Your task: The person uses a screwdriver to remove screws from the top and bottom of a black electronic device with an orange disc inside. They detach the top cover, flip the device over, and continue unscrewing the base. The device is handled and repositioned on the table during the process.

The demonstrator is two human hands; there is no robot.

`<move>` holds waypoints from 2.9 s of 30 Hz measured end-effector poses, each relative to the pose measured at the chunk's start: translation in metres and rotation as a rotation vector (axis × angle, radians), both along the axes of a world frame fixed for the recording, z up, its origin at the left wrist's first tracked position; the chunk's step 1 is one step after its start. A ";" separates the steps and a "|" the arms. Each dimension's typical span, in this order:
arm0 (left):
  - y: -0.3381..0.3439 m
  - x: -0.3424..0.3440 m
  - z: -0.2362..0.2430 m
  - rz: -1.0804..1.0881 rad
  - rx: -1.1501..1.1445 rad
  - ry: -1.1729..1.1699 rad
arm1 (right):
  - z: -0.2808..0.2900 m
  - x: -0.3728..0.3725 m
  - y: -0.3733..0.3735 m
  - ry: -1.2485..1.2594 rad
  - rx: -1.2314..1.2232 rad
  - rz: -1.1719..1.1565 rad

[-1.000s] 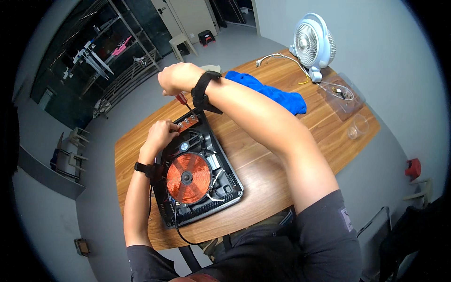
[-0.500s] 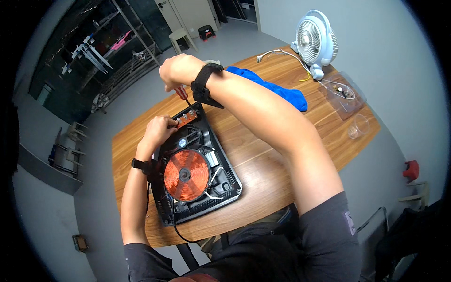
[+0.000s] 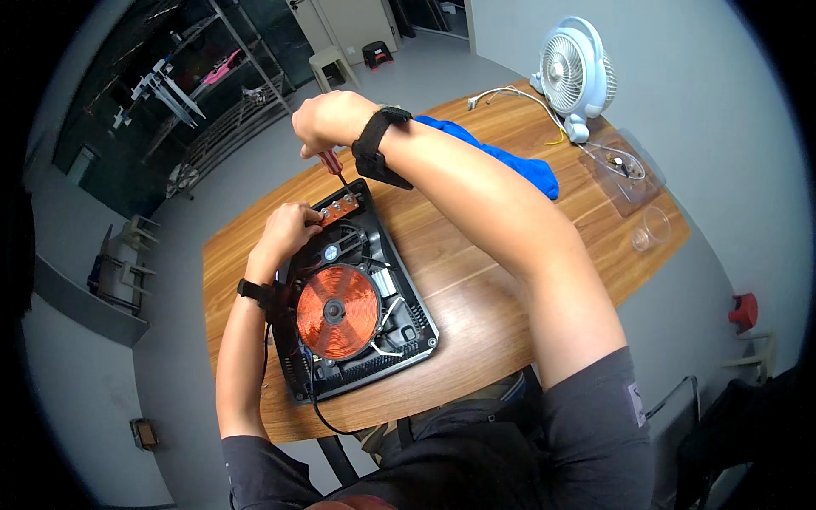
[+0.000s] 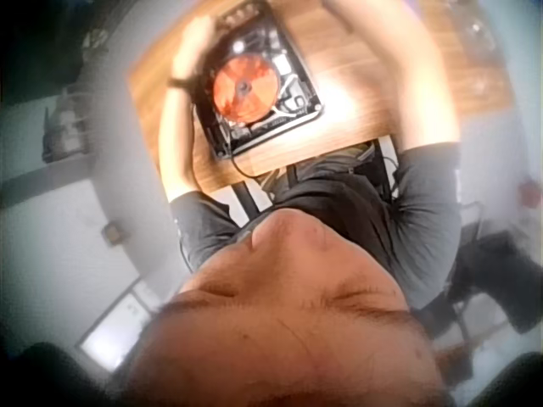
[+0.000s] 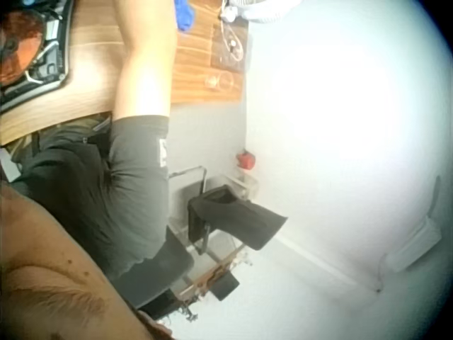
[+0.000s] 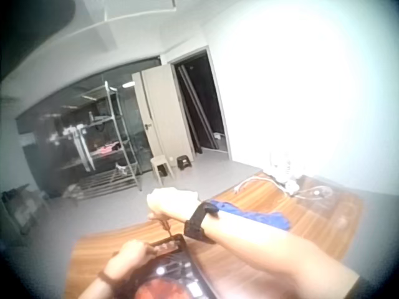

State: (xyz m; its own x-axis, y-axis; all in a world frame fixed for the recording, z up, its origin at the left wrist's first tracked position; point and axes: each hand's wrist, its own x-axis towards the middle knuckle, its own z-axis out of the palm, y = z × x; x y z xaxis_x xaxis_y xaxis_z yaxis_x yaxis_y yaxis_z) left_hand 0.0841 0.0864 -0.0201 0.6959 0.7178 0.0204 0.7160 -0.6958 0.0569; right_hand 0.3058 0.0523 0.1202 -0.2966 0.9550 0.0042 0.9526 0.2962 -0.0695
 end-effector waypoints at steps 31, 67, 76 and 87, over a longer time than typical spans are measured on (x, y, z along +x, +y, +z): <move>-0.005 -0.030 0.014 -0.109 -0.219 -0.188 | -0.014 -0.011 0.007 -0.022 0.100 -0.017; -0.133 -0.173 0.031 -0.061 -0.512 -0.221 | -0.029 -0.010 0.004 -0.057 0.227 0.139; -0.137 -0.159 0.016 -0.049 -0.414 -0.193 | -0.005 -0.011 0.000 -0.028 0.315 0.016; -0.143 -0.150 0.003 0.012 -0.357 -0.196 | -0.075 0.052 -0.066 0.198 0.447 -0.130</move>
